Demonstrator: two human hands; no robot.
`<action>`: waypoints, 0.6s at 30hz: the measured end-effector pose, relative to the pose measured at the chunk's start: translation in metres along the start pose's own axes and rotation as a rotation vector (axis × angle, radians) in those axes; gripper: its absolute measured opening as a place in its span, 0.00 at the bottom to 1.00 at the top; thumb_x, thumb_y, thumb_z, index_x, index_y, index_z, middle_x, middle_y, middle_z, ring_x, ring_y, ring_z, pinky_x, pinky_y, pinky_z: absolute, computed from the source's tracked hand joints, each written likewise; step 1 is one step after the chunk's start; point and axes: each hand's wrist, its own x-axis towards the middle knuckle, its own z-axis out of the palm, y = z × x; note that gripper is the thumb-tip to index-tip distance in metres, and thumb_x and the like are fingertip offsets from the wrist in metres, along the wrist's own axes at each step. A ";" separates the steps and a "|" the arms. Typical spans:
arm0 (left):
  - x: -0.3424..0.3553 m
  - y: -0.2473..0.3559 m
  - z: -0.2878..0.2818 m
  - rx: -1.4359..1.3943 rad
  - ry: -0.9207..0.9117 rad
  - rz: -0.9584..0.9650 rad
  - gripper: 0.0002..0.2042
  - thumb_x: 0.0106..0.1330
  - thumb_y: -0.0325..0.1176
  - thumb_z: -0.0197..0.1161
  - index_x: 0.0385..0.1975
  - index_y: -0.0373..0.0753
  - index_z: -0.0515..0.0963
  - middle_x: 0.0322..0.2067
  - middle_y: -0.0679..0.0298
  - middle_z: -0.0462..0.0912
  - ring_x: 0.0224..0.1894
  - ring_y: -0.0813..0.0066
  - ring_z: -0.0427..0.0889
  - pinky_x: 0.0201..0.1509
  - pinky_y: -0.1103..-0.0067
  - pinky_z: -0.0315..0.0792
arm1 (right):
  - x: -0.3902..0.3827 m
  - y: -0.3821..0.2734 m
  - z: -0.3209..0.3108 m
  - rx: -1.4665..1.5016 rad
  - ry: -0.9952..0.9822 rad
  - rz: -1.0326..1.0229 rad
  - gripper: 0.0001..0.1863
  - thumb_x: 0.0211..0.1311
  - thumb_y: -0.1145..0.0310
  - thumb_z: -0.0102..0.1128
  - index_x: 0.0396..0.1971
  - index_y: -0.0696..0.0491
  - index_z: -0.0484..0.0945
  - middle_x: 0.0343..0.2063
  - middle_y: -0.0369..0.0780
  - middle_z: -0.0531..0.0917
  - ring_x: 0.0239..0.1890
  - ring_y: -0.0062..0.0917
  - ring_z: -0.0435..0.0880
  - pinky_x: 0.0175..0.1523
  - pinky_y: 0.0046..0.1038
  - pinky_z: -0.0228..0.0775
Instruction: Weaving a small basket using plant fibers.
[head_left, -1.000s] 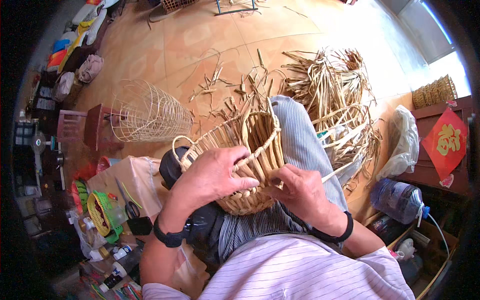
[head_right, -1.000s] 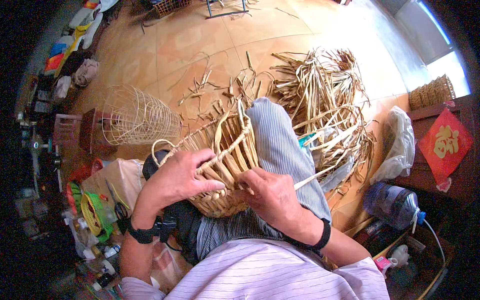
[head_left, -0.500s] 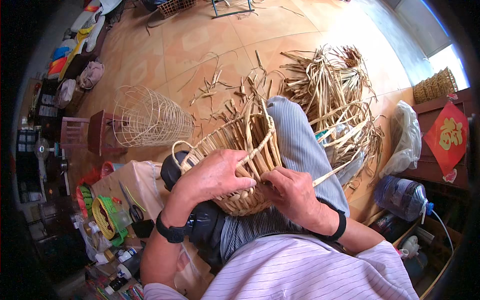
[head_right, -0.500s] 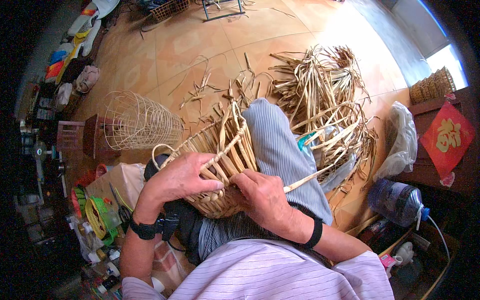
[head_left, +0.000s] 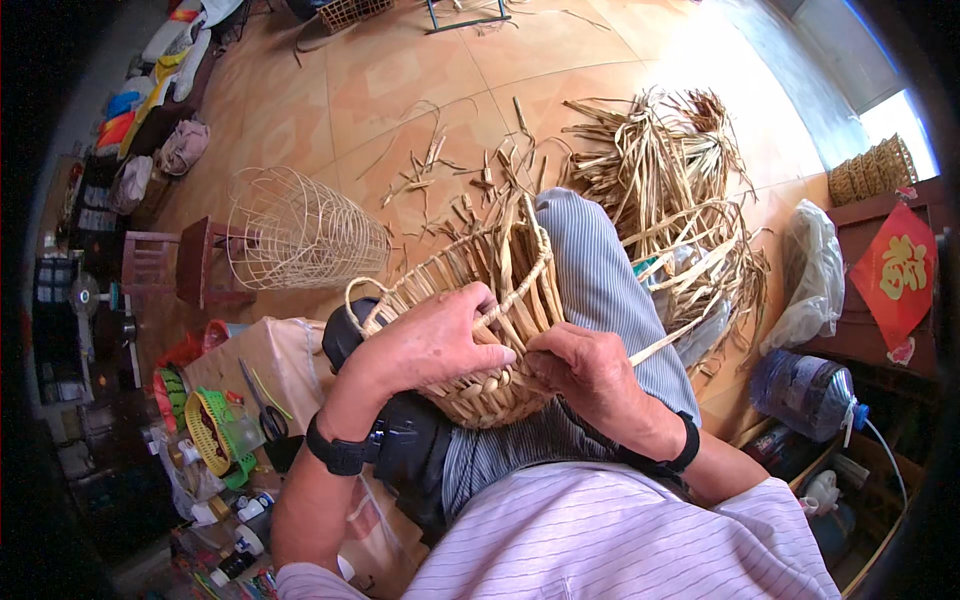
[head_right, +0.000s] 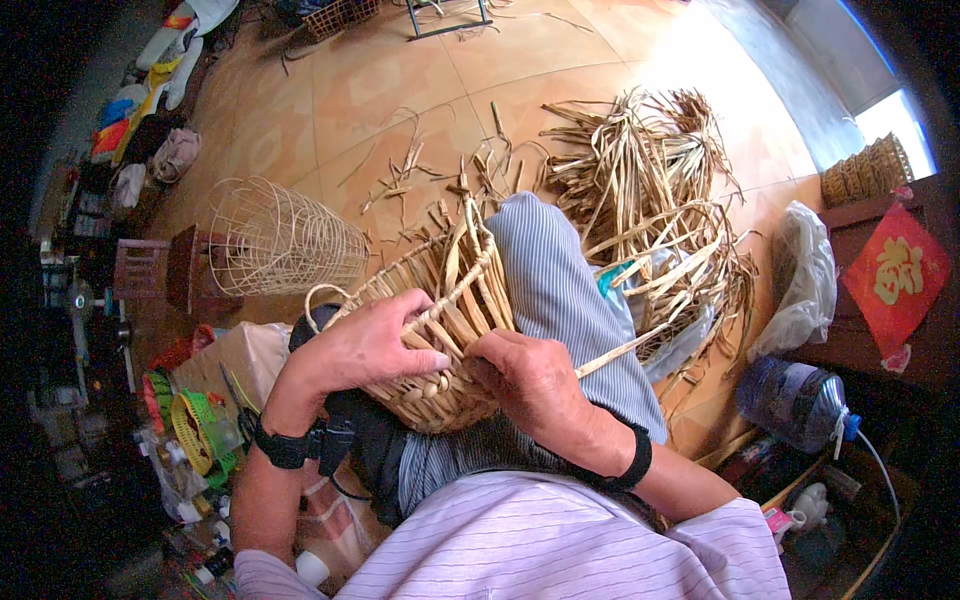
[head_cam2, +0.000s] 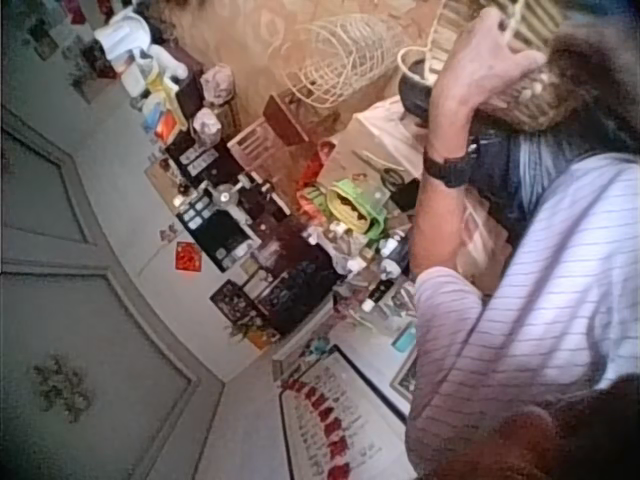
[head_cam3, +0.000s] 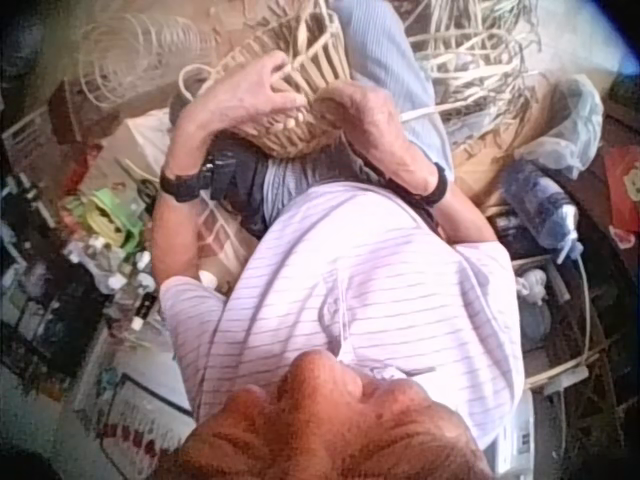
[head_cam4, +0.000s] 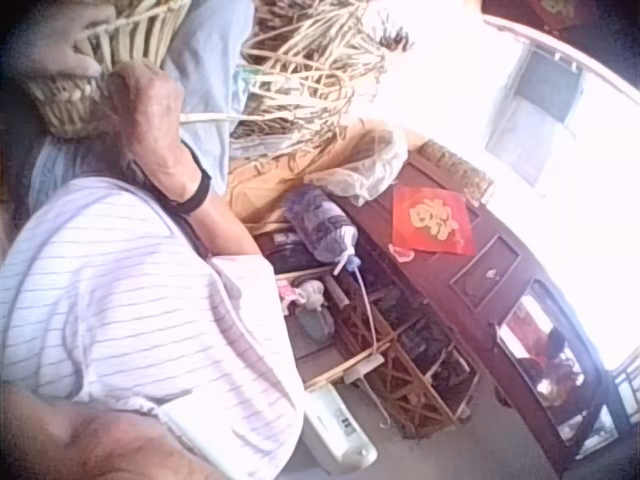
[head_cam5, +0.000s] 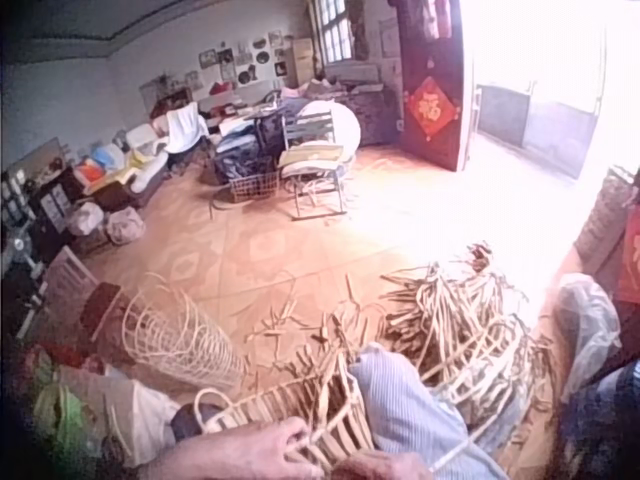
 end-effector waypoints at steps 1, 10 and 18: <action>0.000 0.000 0.001 0.014 0.021 0.006 0.28 0.63 0.45 0.76 0.54 0.30 0.77 0.44 0.47 0.88 0.47 0.59 0.89 0.54 0.66 0.80 | -0.001 0.000 0.000 -0.015 0.016 -0.019 0.07 0.63 0.75 0.70 0.40 0.55 0.83 0.34 0.48 0.86 0.36 0.50 0.87 0.38 0.43 0.79; -0.001 -0.010 0.007 -0.134 -0.012 0.138 0.22 0.67 0.40 0.72 0.54 0.31 0.81 0.40 0.55 0.91 0.41 0.72 0.87 0.50 0.70 0.80 | -0.002 0.008 0.005 -0.142 0.068 -0.127 0.19 0.55 0.76 0.73 0.43 0.51 0.72 0.32 0.44 0.83 0.32 0.49 0.86 0.34 0.44 0.78; -0.002 -0.003 -0.003 -0.202 -0.139 0.038 0.17 0.68 0.36 0.71 0.51 0.32 0.85 0.34 0.65 0.91 0.37 0.82 0.84 0.47 0.76 0.80 | 0.001 -0.001 0.003 -0.176 0.072 -0.140 0.19 0.55 0.75 0.72 0.45 0.50 0.75 0.34 0.42 0.82 0.32 0.45 0.86 0.31 0.43 0.78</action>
